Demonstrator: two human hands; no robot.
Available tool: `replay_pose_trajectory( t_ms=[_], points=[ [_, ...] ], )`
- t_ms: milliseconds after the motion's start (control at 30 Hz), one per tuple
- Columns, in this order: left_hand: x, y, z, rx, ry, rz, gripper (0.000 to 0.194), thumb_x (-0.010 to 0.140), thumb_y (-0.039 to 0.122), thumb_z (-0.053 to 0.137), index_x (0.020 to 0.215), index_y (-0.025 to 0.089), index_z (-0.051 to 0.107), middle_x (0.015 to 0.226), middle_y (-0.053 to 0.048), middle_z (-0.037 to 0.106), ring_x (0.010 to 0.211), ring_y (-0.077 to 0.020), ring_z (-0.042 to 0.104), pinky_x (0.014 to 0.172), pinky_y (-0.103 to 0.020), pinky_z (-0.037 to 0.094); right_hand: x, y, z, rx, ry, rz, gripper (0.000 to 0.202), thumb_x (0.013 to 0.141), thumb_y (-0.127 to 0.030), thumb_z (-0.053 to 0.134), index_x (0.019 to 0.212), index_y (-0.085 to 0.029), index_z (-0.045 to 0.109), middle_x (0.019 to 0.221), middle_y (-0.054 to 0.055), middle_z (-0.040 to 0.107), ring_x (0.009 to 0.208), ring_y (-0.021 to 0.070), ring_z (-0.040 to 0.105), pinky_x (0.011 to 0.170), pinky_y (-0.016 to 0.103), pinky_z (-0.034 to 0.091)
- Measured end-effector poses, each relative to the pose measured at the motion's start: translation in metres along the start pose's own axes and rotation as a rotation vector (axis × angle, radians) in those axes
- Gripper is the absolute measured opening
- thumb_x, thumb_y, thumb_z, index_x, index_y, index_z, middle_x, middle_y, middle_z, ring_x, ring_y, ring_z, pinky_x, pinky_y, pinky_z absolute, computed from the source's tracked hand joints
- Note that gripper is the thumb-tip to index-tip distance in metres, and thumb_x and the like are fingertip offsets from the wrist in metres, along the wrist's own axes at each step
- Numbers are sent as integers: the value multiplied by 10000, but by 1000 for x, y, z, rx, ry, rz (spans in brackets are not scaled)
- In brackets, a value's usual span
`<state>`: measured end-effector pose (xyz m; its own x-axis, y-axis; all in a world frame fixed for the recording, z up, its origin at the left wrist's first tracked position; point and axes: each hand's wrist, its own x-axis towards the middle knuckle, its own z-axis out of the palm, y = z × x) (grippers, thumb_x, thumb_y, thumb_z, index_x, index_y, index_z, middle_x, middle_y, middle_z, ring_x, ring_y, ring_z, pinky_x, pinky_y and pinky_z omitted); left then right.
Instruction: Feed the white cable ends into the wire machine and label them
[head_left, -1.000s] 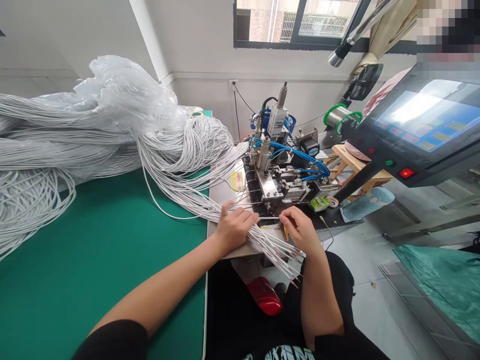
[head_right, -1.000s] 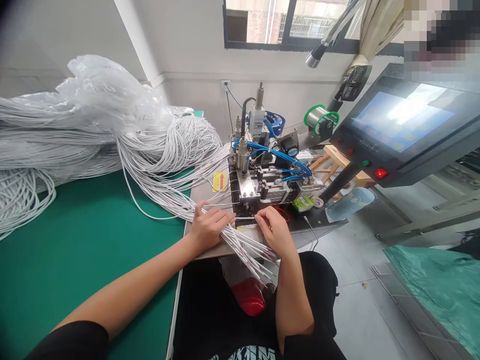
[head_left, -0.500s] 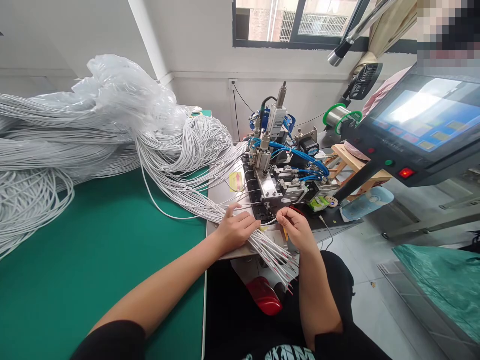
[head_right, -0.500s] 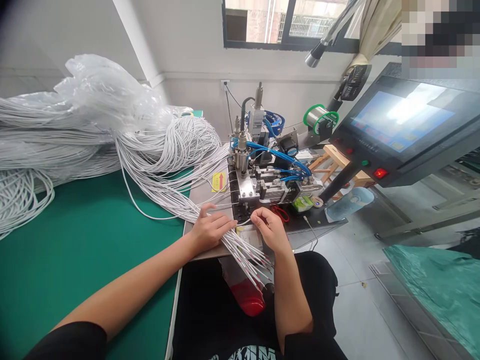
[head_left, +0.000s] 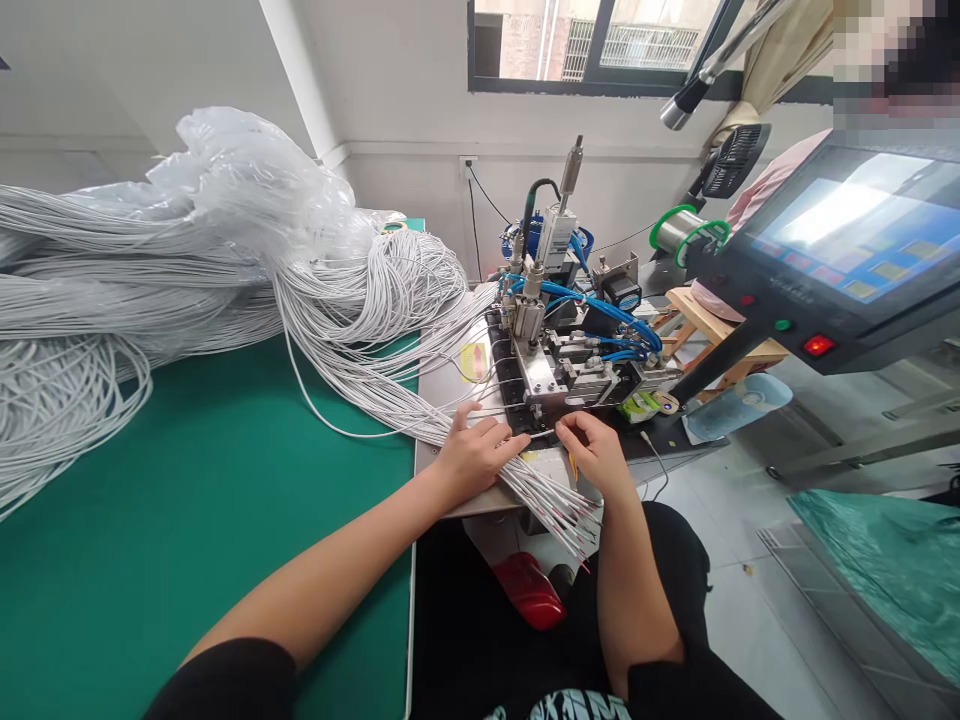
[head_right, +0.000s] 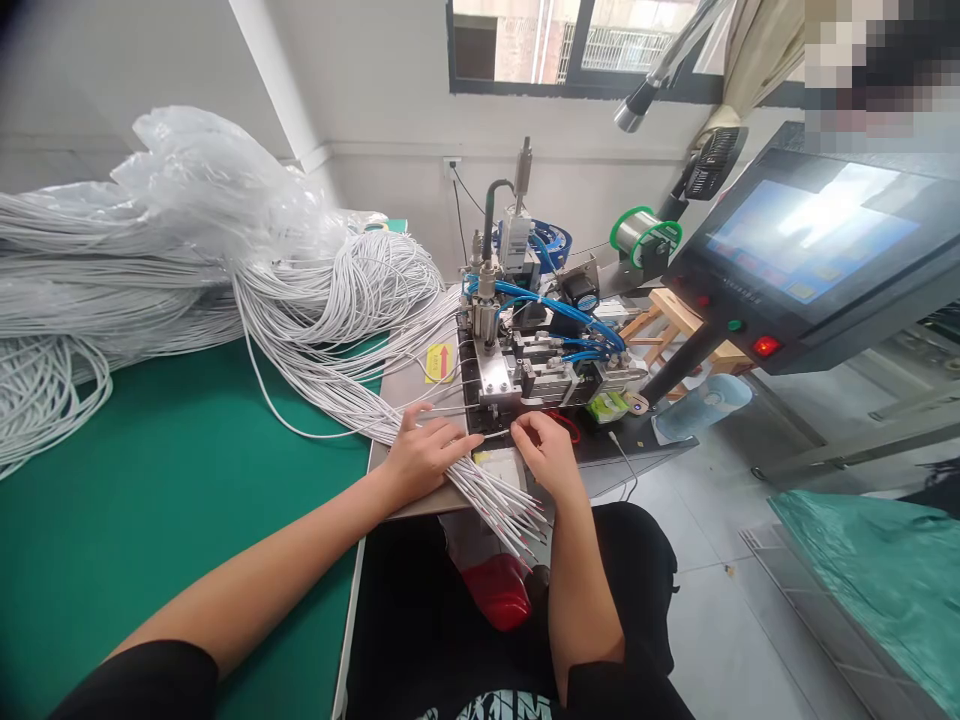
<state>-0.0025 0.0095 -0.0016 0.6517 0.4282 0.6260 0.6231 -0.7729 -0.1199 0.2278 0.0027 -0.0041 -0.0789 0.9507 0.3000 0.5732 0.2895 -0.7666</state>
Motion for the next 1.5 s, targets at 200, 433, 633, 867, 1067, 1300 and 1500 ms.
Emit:
replay_pose_trajectory(
  t_ms=[200, 433, 633, 867, 1067, 1300, 1500],
  points=[
    [-1, 0, 3, -8, -83, -85, 398, 755, 49, 503, 1073, 238, 651, 814, -11, 687, 785, -174, 605, 992, -456, 233, 3, 12, 10, 96, -47, 64, 205, 879, -339, 518, 746, -185, 544, 716, 7, 554, 689, 159, 509, 661, 264, 389],
    [-3, 0, 5, -15, -112, -122, 364, 769, 104, 550, 1084, 242, 671, 806, -20, 668, 790, -184, 597, 998, -465, 243, 3, 22, 17, 270, -68, 101, 219, 874, -350, 510, 724, -191, 501, 698, -18, 469, 674, 141, 441, 649, 258, 352],
    [-4, -1, 5, -52, -135, -104, 389, 756, 109, 556, 1107, 237, 665, 834, -22, 658, 792, -181, 597, 1001, -459, 257, 7, 32, 27, 470, -92, 197, 244, 821, -359, 537, 648, -197, 479, 621, -39, 413, 595, 124, 373, 582, 258, 308],
    [-3, -2, 3, -52, -160, -107, 420, 732, 87, 534, 1103, 231, 668, 834, -30, 654, 773, -186, 584, 955, -440, 293, 6, 33, 34, 684, -77, 336, 220, 734, -359, 586, 617, -196, 496, 585, -47, 397, 541, 109, 330, 519, 253, 257],
    [-3, -2, 3, -62, -158, -109, 433, 726, 80, 542, 1108, 240, 667, 844, -27, 662, 791, -189, 599, 947, -421, 311, 5, 33, 34, 691, -75, 355, 307, 719, -442, 628, 609, -191, 490, 582, -45, 386, 543, 101, 329, 508, 241, 275],
    [-4, -3, 3, -64, -134, -94, 345, 769, 133, 565, 1082, 214, 686, 976, -59, 702, 879, -207, 620, 890, -406, 370, -10, 38, 26, 532, 25, 296, 409, 795, -553, 609, 656, -181, 508, 600, -32, 432, 553, 102, 374, 501, 236, 293],
    [-5, -4, 0, -71, -55, -44, 365, 813, 67, 519, 1091, 237, 682, 1149, -41, 691, 996, -200, 629, 973, -416, 362, -34, 21, -3, 430, -12, 286, 371, 848, -534, 568, 743, -178, 580, 637, -7, 530, 569, 124, 466, 529, 249, 367]
  ],
)
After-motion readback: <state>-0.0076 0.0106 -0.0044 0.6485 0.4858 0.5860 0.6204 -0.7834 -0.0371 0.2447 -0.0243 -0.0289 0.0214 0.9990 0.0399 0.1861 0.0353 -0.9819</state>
